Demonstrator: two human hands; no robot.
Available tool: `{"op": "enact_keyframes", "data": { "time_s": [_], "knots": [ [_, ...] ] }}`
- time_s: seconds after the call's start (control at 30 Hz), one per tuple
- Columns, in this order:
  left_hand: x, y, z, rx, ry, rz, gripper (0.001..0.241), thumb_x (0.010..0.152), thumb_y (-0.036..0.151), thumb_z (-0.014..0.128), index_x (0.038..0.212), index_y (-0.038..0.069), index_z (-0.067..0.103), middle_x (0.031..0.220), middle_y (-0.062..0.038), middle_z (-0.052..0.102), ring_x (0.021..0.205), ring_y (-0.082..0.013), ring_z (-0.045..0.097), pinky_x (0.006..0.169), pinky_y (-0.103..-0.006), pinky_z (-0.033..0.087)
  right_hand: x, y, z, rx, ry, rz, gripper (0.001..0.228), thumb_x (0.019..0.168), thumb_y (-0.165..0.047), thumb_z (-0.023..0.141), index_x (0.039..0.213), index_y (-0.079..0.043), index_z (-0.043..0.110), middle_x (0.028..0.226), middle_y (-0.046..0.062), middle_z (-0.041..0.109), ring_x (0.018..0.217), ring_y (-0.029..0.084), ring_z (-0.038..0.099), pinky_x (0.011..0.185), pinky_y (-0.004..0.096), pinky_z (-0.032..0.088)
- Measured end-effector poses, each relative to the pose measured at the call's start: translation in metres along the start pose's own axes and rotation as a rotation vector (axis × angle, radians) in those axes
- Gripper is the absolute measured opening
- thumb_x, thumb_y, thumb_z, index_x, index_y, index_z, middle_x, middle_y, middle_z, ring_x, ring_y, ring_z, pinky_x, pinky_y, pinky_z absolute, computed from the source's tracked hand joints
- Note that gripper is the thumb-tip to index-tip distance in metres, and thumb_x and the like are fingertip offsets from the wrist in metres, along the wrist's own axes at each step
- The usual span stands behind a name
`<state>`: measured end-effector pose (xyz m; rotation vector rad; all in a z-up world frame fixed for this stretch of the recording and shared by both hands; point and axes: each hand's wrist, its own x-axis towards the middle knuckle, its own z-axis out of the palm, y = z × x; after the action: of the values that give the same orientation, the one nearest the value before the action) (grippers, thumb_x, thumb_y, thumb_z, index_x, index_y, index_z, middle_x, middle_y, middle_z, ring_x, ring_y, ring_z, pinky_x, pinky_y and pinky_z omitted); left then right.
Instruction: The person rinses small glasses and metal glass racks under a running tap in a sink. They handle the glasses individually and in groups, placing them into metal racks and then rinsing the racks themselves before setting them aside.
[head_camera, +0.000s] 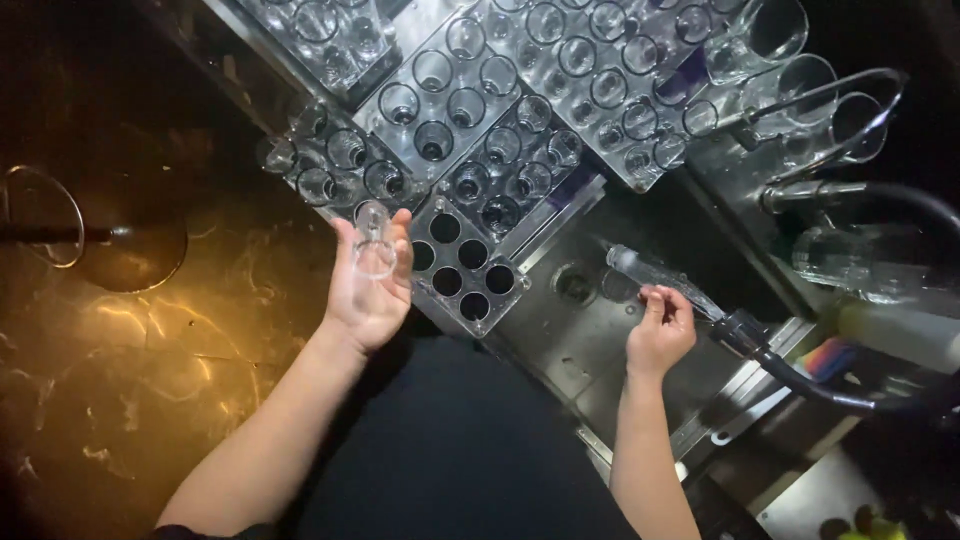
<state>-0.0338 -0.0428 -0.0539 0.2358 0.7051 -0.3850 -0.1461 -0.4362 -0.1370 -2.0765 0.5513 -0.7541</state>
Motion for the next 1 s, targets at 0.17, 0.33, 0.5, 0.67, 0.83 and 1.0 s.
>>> {"op": "enact_keyframes", "data": {
  "time_s": [0.17,0.33,0.5,0.67,0.83,1.0],
  "knots": [
    [-0.016,0.003,0.02,-0.016,0.066,-0.035,0.083,0.083,0.068,0.053,0.128,-0.001,0.062,0.12,-0.017,0.074,0.091,-0.0222,0.077,0.075,-0.0232,0.067,-0.001,0.002,0.0,0.056,0.002,0.032,0.006,0.106,-0.001,0.068,0.108,0.004,0.065,0.094,0.019,0.073,0.083,0.028,0.074,0.079,0.039,0.06],
    [-0.024,0.003,0.015,0.168,0.021,-0.047,0.094,0.073,0.077,0.049,0.133,0.006,0.063,0.12,-0.011,0.075,0.097,-0.0186,0.076,0.078,-0.0249,0.065,0.007,-0.014,-0.001,0.065,0.038,0.082,0.003,0.108,0.001,0.065,0.109,0.004,0.065,0.089,0.016,0.072,0.078,0.022,0.071,0.077,0.032,0.059],
    [-0.029,-0.025,0.005,0.554,-0.015,-0.095,0.074,0.087,0.067,0.054,0.126,0.005,0.065,0.107,-0.013,0.078,0.088,-0.0201,0.077,0.068,-0.0274,0.066,0.007,-0.006,-0.002,-0.044,0.069,0.059,0.002,0.104,-0.003,0.07,0.103,-0.001,0.069,0.084,0.012,0.073,0.076,0.023,0.073,0.076,0.034,0.059],
    [-0.025,-0.063,0.021,0.799,-0.029,-0.214,0.045,0.097,0.031,0.063,0.125,-0.004,0.064,0.102,-0.023,0.077,0.085,-0.0281,0.077,0.07,-0.0342,0.066,0.001,0.007,-0.002,-0.275,0.119,0.041,0.007,0.097,-0.009,0.079,0.095,-0.012,0.073,0.085,0.006,0.075,0.079,0.025,0.074,0.076,0.034,0.057],
    [-0.025,-0.11,0.056,1.078,-0.167,-0.335,0.038,0.092,0.015,0.069,0.122,-0.007,0.067,0.103,-0.024,0.076,0.09,-0.0266,0.076,0.081,-0.037,0.065,0.0,0.011,-0.005,-0.203,0.157,0.155,0.006,0.095,-0.007,0.075,0.093,-0.012,0.073,0.079,0.005,0.075,0.073,0.019,0.073,0.074,0.031,0.058],
    [0.021,-0.191,0.052,1.236,-0.338,-0.297,0.059,0.093,0.021,0.076,0.145,0.005,0.053,0.125,-0.017,0.063,0.103,-0.0222,0.069,0.068,-0.0261,0.064,0.009,0.022,0.002,0.57,0.281,0.647,0.012,0.098,-0.004,0.064,0.09,-0.012,0.06,0.07,0.007,0.068,0.063,0.015,0.065,0.071,0.025,0.057]
  ]
}}
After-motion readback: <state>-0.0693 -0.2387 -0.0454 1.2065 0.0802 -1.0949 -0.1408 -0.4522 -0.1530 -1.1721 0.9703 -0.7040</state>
